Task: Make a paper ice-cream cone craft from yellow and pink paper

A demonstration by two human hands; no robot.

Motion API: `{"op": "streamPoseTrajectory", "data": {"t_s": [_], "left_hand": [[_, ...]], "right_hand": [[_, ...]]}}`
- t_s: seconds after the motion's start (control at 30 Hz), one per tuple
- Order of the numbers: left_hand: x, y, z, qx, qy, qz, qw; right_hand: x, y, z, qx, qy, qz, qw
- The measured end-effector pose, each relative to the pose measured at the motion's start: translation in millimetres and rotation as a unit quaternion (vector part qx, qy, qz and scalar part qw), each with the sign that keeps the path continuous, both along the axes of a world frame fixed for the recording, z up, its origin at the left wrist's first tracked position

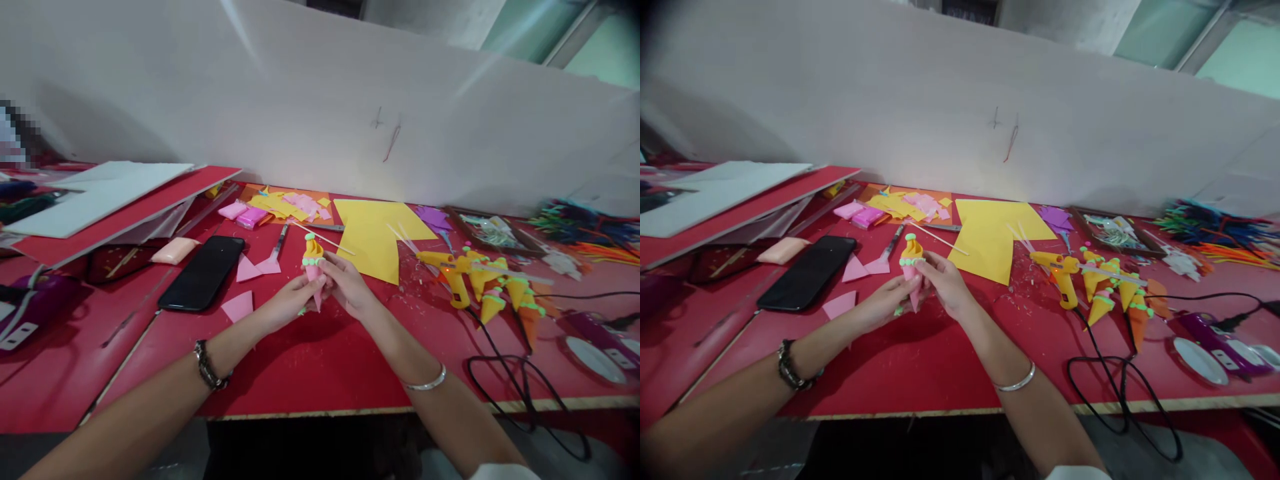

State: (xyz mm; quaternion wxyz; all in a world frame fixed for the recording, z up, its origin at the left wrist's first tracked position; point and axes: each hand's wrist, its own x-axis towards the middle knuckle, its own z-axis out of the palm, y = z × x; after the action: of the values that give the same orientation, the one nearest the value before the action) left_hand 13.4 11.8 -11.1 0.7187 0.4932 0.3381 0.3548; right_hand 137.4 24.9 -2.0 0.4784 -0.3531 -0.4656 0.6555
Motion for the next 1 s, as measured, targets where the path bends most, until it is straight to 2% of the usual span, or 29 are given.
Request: {"op": "streamPoseTrajectory", "data": {"t_s": [0.2,0.37,0.47,0.57,0.63,0.67,0.77,0.83,0.9,0.93,0.97,1.0], "left_hand": [[-0.9,2.0,-6.1,0.044,0.119,0.041,0.991],[-1.7,1.2,-2.2,0.069,0.138,0.04,0.987],[-2.4,1.2,-0.3,0.063,0.127,0.037,0.989],[-3.3,2.1,-0.1,0.052,0.116,0.048,0.991],[-3.9,2.6,0.5,0.048,0.115,0.055,0.991],[-4.2,2.8,1.0,0.047,0.114,0.056,0.991],[-4.6,2.9,2.7,0.052,0.107,0.062,0.991],[-4.7,2.9,3.2,0.051,0.109,0.066,0.99],[-4.5,2.9,3.2,0.042,0.119,0.064,0.99],[-4.3,3.0,3.0,0.038,0.122,0.063,0.99],[-4.1,3.0,2.9,0.035,0.123,0.062,0.99],[-3.9,3.1,2.8,0.034,0.121,0.062,0.99]], "right_hand": [[-1.1,0.4,0.5,0.004,0.019,-0.017,1.0],[0.1,1.7,-0.7,-0.003,-0.006,-0.008,1.0],[4.9,4.5,0.5,0.023,-0.076,0.03,0.996],[16.3,1.7,13.9,0.117,-0.223,0.023,0.967],[28.3,-10.3,31.3,0.177,-0.332,-0.015,0.927],[35.9,-20.4,41.3,0.192,-0.374,-0.011,0.907],[67.6,-64.1,65.4,0.205,-0.438,0.071,0.873],[97.6,-94.9,68.4,0.162,-0.449,0.121,0.87],[133.2,-116.2,58.1,0.098,-0.48,0.037,0.871],[151.8,-121.4,49.0,0.068,-0.503,-0.075,0.858],[169.6,-122.8,38.4,0.053,-0.525,-0.208,0.823],[186.1,-120.6,27.2,0.051,-0.544,-0.33,0.77]]}}
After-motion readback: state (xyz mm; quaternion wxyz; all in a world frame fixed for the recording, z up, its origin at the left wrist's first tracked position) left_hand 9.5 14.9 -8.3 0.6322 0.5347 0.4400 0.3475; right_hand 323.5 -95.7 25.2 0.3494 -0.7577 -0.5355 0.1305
